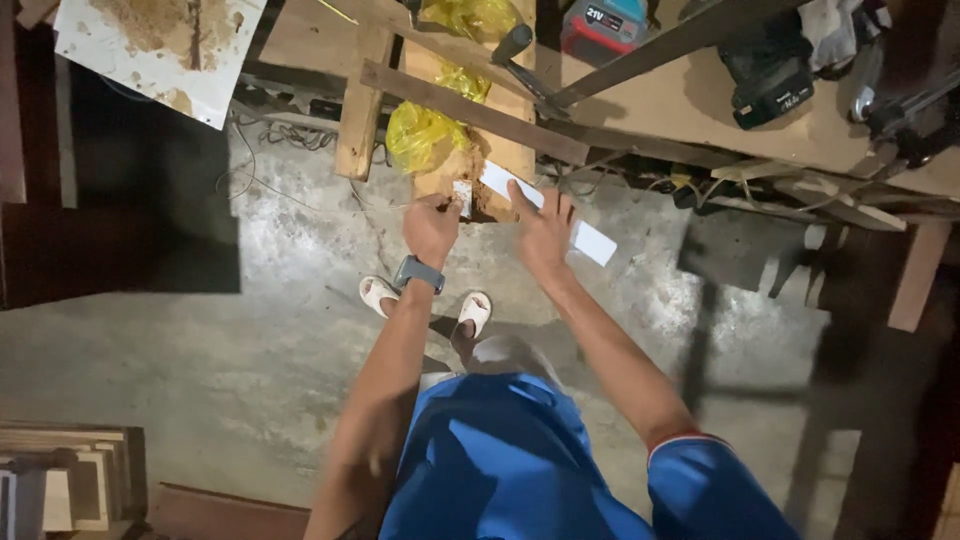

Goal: The person scrapes a small piece of wood clamped to a workbench using a white plastic scraper. They repeatedly scrape the surface to remove material and then wipe the debris onto a nearby white board.

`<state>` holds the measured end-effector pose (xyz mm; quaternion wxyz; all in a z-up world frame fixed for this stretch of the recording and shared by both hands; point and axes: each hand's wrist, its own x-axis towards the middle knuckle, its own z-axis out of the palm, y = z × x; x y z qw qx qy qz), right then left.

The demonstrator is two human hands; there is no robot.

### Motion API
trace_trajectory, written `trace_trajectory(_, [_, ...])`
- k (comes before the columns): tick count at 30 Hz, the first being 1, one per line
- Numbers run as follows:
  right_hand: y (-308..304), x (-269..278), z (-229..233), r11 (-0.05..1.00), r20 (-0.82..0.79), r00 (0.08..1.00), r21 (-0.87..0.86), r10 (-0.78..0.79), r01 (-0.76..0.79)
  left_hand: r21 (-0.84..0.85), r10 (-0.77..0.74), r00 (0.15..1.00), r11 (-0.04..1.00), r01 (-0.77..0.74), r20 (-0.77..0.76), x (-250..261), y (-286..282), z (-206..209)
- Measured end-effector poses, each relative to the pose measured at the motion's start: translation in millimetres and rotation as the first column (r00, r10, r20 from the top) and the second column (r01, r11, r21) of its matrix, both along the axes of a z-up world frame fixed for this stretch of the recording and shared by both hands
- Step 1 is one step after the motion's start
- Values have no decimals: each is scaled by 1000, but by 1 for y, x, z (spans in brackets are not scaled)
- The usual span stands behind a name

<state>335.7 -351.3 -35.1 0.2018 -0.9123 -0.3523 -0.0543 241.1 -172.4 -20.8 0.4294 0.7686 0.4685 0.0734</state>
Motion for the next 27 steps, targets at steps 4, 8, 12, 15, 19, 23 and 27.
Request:
trace_trajectory(4, [13, 10, 27, 998, 24, 1000, -55, 16, -15, 13, -2, 1000, 1000, 1, 28, 1, 4, -6])
trace_trajectory(8, [22, 25, 50, 989, 7, 998, -131, 64, -63, -47, -2, 995, 999, 7, 100, 1, 6, 18])
trace_trajectory(12, [33, 37, 62, 946, 6, 988, -288, 155, -147, -27, -30, 989, 999, 34, 146, 14, 11, 18])
trace_trajectory(15, [45, 38, 79, 933, 16, 982, -316, 188, -173, -4, -81, 991, 997, 82, 110, 30, 15, -24])
trace_trajectory(19, [52, 38, 87, 911, 1, 973, -352, 231, -216, -1, -64, 995, 998, 64, 73, 40, 17, -5])
trace_trajectory(23, [48, 43, 103, 926, 17, 979, -328, 202, -185, 20, -65, 995, 998, 67, -73, 43, 17, 6])
trace_trajectory(27, [33, 50, 124, 937, -14, 995, -335, 96, -95, -18, -54, 974, 999, 51, -220, 50, 17, -1])
